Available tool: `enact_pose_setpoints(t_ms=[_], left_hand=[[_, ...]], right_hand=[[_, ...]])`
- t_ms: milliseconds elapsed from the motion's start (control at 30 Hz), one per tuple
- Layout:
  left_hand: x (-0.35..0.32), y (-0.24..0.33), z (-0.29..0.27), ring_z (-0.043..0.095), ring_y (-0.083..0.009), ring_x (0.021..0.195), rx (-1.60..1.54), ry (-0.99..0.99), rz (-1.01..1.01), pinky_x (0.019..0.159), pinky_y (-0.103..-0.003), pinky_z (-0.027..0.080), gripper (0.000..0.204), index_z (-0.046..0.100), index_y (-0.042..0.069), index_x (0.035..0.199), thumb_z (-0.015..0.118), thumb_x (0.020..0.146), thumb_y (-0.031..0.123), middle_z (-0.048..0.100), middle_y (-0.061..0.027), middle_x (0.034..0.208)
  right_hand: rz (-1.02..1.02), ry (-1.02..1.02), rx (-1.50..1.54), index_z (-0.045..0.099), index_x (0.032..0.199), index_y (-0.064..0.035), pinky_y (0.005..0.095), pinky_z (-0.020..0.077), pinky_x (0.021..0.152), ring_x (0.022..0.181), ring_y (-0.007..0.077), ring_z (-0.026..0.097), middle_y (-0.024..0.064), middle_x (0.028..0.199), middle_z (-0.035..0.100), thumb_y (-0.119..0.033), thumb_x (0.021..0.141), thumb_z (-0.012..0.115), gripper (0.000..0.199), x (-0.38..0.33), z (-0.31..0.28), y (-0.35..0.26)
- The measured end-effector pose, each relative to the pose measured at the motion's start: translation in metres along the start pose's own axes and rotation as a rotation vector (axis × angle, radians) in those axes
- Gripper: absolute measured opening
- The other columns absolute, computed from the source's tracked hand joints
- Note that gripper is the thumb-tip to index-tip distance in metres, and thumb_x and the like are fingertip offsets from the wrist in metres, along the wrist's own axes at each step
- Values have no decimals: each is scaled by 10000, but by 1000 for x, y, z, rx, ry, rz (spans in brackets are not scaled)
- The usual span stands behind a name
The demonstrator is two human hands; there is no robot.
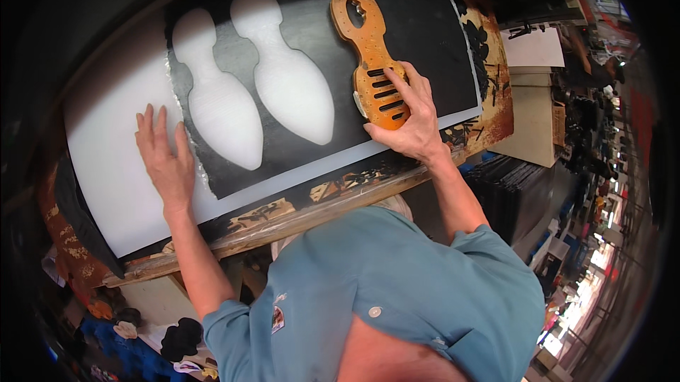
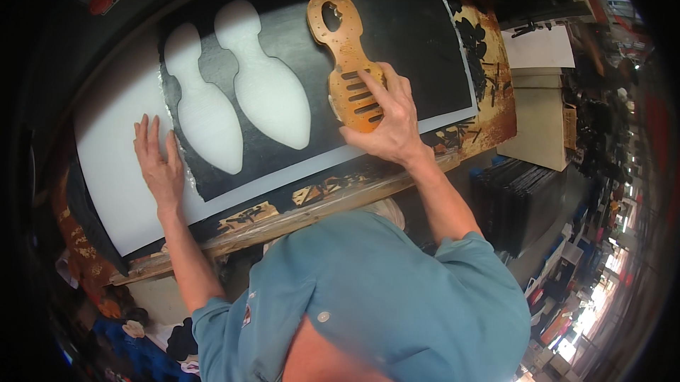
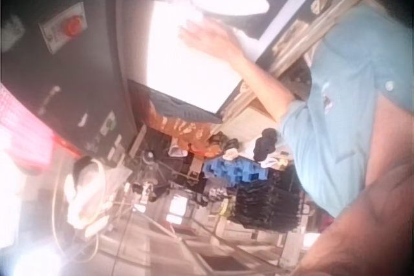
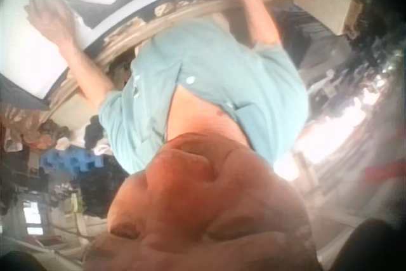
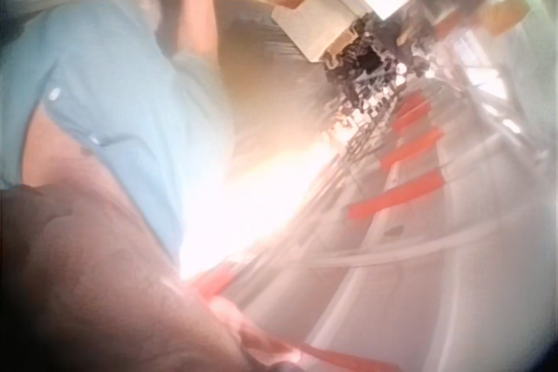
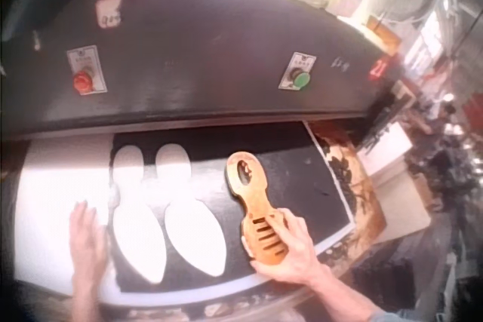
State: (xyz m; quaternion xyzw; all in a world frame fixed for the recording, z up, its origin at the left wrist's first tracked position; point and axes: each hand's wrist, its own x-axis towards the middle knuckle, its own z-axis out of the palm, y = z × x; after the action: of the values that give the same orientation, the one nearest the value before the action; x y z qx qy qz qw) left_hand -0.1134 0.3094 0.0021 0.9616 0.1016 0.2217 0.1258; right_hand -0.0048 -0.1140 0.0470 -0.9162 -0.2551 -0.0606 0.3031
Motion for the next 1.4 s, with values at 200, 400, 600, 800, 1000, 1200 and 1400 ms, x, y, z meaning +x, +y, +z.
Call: enact_pose_setpoints(t_ms=[200,400,600,800,1000,1200,1400], left_hand=[[1,-8,0,469,-403,1516,-123,20,-16,1272,-557,340,429,640,59,1453,701,1036,136,570,-160,1576],[-2,-7,5,461,-397,1524,-100,19,-11,1272,-553,340,428,639,59,1455,696,1038,132,559,-155,1583],[-4,-11,6,468,-397,1523,-144,23,-34,1268,-531,349,364,675,34,1404,676,1048,110,607,-162,1531],[-31,25,-17,658,-328,1306,-389,99,-118,1137,-425,485,267,705,-47,1309,633,1070,46,717,-189,1348],[-126,147,-27,736,-253,889,-818,-92,-32,806,-367,591,89,712,-35,960,637,964,-81,775,-158,987],[-146,174,3,691,-335,765,-542,62,238,682,-424,562,148,682,12,985,741,885,-80,741,-142,945],[-157,167,0,686,-386,787,-433,75,171,712,-460,559,58,678,-3,970,727,944,-21,712,-181,912]], right_hand=[[21,41,39,657,1412,38,458,500,1108,1290,388,565,266,1531,525,-314,628,920,899,33,13,-4],[-89,98,-26,711,1334,16,495,527,986,1136,409,550,267,1433,541,-373,642,863,808,60,44,3],[-147,129,-36,720,1340,-5,505,524,1003,1142,429,559,297,1442,536,-412,646,889,822,55,45,5],[-111,125,-68,681,1386,8,500,390,1228,1472,398,493,208,1526,600,-394,942,767,605,41,16,84],[203,343,-264,701,1315,52,468,451,1170,1355,430,588,253,1429,655,-234,1026,651,410,8,-47,174],[63,628,143,731,1024,15,300,532,758,826,167,670,96,937,726,-145,1059,689,168,-1,-44,108],[-325,635,273,676,934,7,306,510,687,727,179,635,78,852,681,-103,1054,681,163,40,-88,25]])
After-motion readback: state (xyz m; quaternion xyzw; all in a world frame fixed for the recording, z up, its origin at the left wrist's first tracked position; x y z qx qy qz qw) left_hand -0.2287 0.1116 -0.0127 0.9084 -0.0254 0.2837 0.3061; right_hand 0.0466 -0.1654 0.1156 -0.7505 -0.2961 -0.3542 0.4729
